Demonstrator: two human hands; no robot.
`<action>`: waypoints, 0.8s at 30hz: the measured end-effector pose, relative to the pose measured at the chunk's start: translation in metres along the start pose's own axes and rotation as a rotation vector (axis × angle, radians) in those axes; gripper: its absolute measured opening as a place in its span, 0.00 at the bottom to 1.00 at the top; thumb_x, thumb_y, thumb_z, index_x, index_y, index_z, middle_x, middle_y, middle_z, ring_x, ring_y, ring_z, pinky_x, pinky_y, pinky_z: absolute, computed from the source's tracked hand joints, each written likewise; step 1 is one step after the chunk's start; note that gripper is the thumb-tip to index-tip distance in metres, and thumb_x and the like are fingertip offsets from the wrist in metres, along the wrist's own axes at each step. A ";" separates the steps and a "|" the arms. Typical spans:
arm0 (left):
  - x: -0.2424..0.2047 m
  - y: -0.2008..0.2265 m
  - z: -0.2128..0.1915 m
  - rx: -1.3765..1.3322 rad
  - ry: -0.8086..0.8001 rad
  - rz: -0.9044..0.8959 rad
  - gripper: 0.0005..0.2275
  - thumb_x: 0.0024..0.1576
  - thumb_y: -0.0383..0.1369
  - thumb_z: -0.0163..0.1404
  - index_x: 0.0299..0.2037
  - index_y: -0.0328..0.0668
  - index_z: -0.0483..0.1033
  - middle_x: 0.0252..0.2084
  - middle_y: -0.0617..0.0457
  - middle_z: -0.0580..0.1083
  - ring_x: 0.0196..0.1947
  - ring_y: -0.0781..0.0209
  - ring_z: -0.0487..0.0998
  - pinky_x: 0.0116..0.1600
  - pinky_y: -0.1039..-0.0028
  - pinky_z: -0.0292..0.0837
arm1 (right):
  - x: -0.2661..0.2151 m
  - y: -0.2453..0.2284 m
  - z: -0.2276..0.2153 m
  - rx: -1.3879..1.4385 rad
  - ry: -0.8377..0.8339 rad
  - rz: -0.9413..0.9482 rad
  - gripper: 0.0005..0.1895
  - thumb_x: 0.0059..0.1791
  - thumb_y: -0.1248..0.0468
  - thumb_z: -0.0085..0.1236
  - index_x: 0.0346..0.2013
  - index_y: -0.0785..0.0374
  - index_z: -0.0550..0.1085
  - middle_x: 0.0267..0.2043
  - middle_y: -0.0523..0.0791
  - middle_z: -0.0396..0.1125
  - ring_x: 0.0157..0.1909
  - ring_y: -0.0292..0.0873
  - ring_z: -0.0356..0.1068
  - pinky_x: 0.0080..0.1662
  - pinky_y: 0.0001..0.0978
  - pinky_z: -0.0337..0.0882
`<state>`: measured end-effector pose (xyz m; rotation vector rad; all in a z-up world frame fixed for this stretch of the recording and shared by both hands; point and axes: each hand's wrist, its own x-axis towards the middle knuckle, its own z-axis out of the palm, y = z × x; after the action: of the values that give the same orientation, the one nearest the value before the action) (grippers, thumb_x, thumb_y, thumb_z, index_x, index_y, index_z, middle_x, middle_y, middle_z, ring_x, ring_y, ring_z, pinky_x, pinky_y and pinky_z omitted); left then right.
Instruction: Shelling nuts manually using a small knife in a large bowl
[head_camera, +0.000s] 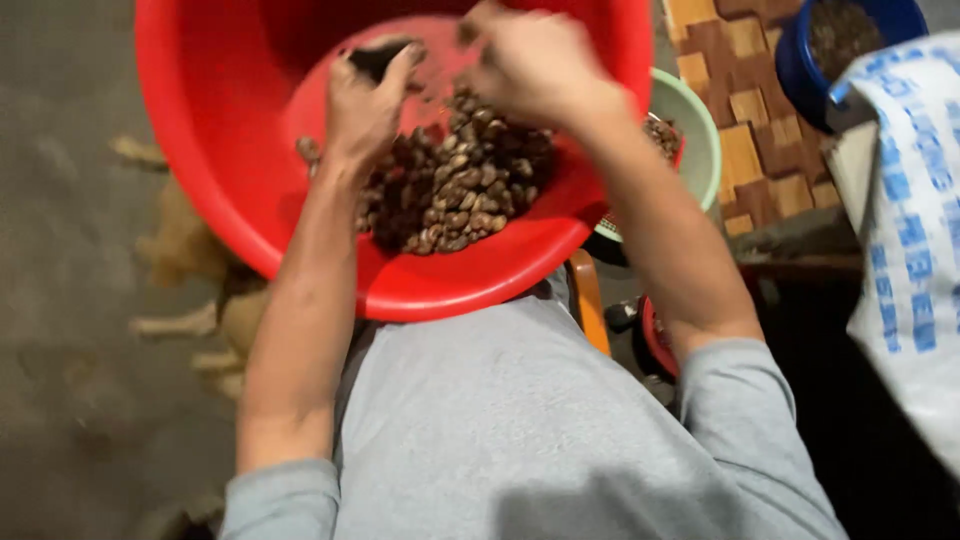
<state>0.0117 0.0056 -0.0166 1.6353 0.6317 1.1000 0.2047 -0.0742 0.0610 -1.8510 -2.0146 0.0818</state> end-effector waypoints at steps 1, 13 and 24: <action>-0.002 0.003 0.000 -0.025 0.031 -0.042 0.08 0.62 0.31 0.52 0.43 0.36 0.83 0.39 0.56 0.81 0.39 0.68 0.81 0.44 0.75 0.87 | 0.010 -0.002 0.020 -0.172 -0.222 0.058 0.19 0.51 0.56 0.55 0.54 0.60 0.74 0.46 0.55 0.75 0.44 0.61 0.74 0.39 0.54 0.73; -0.012 -0.005 -0.003 0.190 -0.036 0.067 0.08 0.67 0.26 0.54 0.47 0.24 0.80 0.35 0.35 0.79 0.36 0.52 0.82 0.40 0.64 0.80 | 0.046 0.053 0.228 -0.525 0.142 0.054 0.07 0.44 0.60 0.51 0.32 0.52 0.77 0.27 0.40 0.75 0.33 0.50 0.77 0.34 0.59 0.72; -0.021 0.018 0.010 0.286 -0.042 -0.040 0.10 0.67 0.31 0.54 0.48 0.27 0.80 0.37 0.36 0.79 0.37 0.52 0.83 0.46 0.64 0.81 | 0.062 0.037 0.266 -0.550 -0.007 0.093 0.15 0.47 0.58 0.48 0.39 0.67 0.73 0.31 0.49 0.72 0.34 0.62 0.74 0.27 0.76 0.66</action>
<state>0.0098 -0.0224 -0.0073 1.8757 0.8197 0.9768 0.1501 0.0494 -0.1788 -2.2613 -2.0968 -0.4872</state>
